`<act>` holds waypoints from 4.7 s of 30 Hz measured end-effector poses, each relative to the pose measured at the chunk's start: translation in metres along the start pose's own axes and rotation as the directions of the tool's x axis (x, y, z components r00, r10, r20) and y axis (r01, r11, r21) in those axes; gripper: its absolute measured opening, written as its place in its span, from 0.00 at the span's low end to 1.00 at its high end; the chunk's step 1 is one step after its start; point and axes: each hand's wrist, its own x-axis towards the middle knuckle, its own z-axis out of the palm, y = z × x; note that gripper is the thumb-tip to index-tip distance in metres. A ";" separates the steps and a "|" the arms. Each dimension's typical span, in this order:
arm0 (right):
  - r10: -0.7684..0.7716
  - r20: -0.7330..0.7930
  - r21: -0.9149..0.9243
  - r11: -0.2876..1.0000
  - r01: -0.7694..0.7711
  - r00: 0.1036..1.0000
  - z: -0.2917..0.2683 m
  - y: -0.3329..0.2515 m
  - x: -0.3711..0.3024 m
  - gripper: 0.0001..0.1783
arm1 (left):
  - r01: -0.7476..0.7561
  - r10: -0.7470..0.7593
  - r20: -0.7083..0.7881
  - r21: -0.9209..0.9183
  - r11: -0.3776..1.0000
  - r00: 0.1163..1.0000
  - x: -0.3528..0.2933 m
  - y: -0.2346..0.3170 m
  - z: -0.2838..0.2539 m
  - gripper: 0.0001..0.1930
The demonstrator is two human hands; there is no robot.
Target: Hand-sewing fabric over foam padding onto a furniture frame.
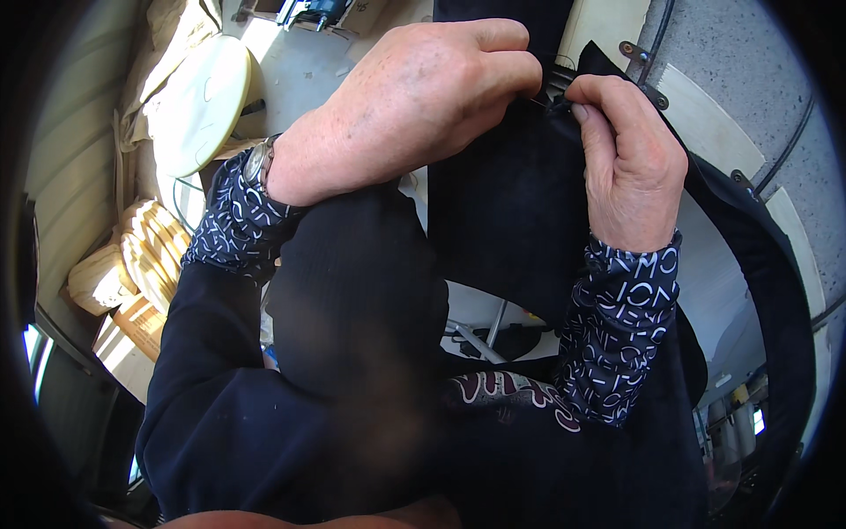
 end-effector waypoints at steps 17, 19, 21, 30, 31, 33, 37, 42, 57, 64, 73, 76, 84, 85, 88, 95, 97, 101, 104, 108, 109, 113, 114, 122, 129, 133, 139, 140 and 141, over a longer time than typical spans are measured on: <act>-0.026 -0.115 -0.048 0.999 0.021 0.993 0.020 -0.018 -0.006 0.20 | 0.001 -0.002 -0.012 -0.097 0.995 1.000 -0.005 -0.005 0.000 0.08; -0.092 -0.161 -0.083 0.993 0.079 0.983 0.024 -0.021 -0.012 0.17 | 0.012 -0.011 0.043 -0.035 0.999 0.999 -0.009 -0.003 -0.013 0.07; -0.144 -0.184 -0.124 0.985 0.122 0.972 0.027 -0.026 -0.015 0.16 | -0.007 0.006 0.008 0.054 0.998 1.000 -0.009 -0.002 -0.029 0.03; -0.300 -0.117 -0.328 0.912 0.248 0.947 0.032 -0.034 -0.039 0.20 | -0.018 0.016 -0.066 -0.029 0.999 0.998 -0.002 0.003 -0.029 0.04; -0.302 -0.104 -0.333 0.908 0.253 0.948 0.032 -0.035 -0.042 0.21 | 0.017 -0.020 -0.047 -0.043 0.999 0.999 -0.001 0.004 -0.029 0.05; -0.304 -0.092 -0.363 0.897 0.253 0.948 0.025 -0.036 -0.050 0.22 | -0.009 0.005 -0.045 -0.070 0.998 0.999 0.005 0.006 -0.029 0.05; -0.267 -0.051 -0.347 0.908 0.234 0.962 0.015 -0.036 -0.058 0.23 | -0.067 0.067 0.004 -0.057 0.996 0.998 0.018 0.010 -0.027 0.04; -0.300 -0.026 -0.309 0.910 0.278 0.953 0.020 -0.031 -0.062 0.24 | -0.039 0.031 0.196 0.033 0.999 0.980 0.033 0.014 -0.028 0.04; -0.124 -0.025 -0.330 0.938 0.109 0.992 0.006 -0.038 -0.057 0.30 | -0.029 0.028 0.189 0.003 1.000 0.982 0.031 0.011 -0.022 0.07; -0.144 -0.002 -0.347 0.928 0.134 0.990 0.016 -0.034 -0.061 0.30 | -0.018 0.007 0.274 0.037 0.999 0.962 0.027 0.010 -0.021 0.06; -0.080 -0.007 -0.294 0.953 0.074 0.997 0.018 -0.029 -0.062 0.33 | 0.004 -0.017 0.306 0.044 0.999 0.952 0.028 0.008 -0.013 0.06; -0.106 0.019 -0.327 0.939 0.106 0.994 0.016 -0.028 -0.064 0.35 | -0.015 0.009 0.295 0.019 1.000 0.955 0.029 0.009 -0.013 0.06; -0.157 0.016 -0.363 0.919 0.152 0.988 0.011 -0.031 -0.063 0.37 | -0.033 0.020 0.327 0.033 0.999 0.945 0.037 0.017 -0.023 0.05; -0.173 0.009 -0.360 0.919 0.164 0.985 0.011 -0.031 -0.062 0.37 | -0.071 0.061 0.313 0.020 0.997 0.948 0.036 0.017 -0.025 0.04; -0.181 0.015 -0.377 0.910 0.173 0.983 0.013 -0.031 -0.061 0.37 | -0.078 0.073 0.275 0.007 0.997 0.959 0.028 0.016 -0.015 0.04; -0.161 0.016 -0.395 0.906 0.154 0.987 0.013 -0.036 -0.059 0.37 | 0.018 -0.019 0.129 0.011 1.000 0.991 0.015 0.016 -0.015 0.05; -0.169 -0.006 -0.359 0.920 0.156 0.986 0.013 -0.037 -0.061 0.38 | 0.042 -0.041 0.095 -0.005 0.999 0.995 0.009 0.018 -0.011 0.05; -0.156 0.012 -0.358 0.922 0.150 0.988 0.014 -0.037 -0.060 0.38 | 0.100 -0.096 0.053 -0.072 0.992 0.994 0.001 0.017 -0.009 0.05; -0.139 0.011 -0.360 0.923 0.134 0.990 0.015 -0.036 -0.061 0.38 | 0.107 -0.098 0.066 -0.150 0.983 0.993 0.003 0.011 -0.008 0.05; -0.126 0.019 -0.361 0.924 0.124 0.992 0.018 -0.034 -0.063 0.38 | 0.114 -0.098 0.099 -0.174 0.978 0.990 0.003 0.007 -0.009 0.05; -0.132 0.018 -0.360 0.924 0.130 0.991 0.018 -0.034 -0.063 0.38 | 0.128 -0.105 0.123 -0.196 0.972 0.987 0.004 0.004 -0.009 0.05; -0.127 0.020 -0.364 0.923 0.125 0.992 0.018 -0.036 -0.063 0.37 | 0.149 -0.129 0.105 -0.205 0.967 0.986 0.007 0.001 -0.006 0.05; -0.128 0.018 -0.369 0.921 0.126 0.992 0.018 -0.036 -0.063 0.37 | 0.150 -0.131 0.105 -0.203 0.967 0.986 0.007 0.003 -0.006 0.05; -0.112 0.029 -0.386 0.915 0.114 0.993 0.025 -0.036 -0.067 0.36 | 0.252 -0.224 0.146 -0.217 0.943 0.964 -0.002 0.007 0.001 0.04; -0.019 -0.119 -0.295 0.955 -0.017 0.993 -0.009 -0.040 -0.035 0.11 | 0.210 -0.209 0.024 -0.154 0.966 0.978 -0.004 0.008 -0.008 0.04; -0.024 -0.091 -0.280 0.960 -0.003 0.996 0.002 -0.040 -0.028 0.10 | 0.229 -0.237 -0.020 -0.186 0.955 0.971 -0.007 0.007 -0.007 0.04; 0.097 -0.069 -0.174 0.979 -0.108 0.993 0.006 -0.036 -0.022 0.08 | 0.246 -0.256 -0.008 -0.247 0.937 0.967 -0.012 0.000 0.001 0.05; 0.128 -0.034 -0.134 0.982 -0.132 0.991 0.005 -0.035 -0.021 0.08 | 0.258 -0.265 0.014 -0.281 0.925 0.964 -0.011 0.000 0.002 0.05; 0.128 -0.034 -0.135 0.982 -0.132 0.991 0.004 -0.034 -0.021 0.08 | 0.257 -0.264 0.013 -0.282 0.924 0.964 -0.010 0.000 0.004 0.05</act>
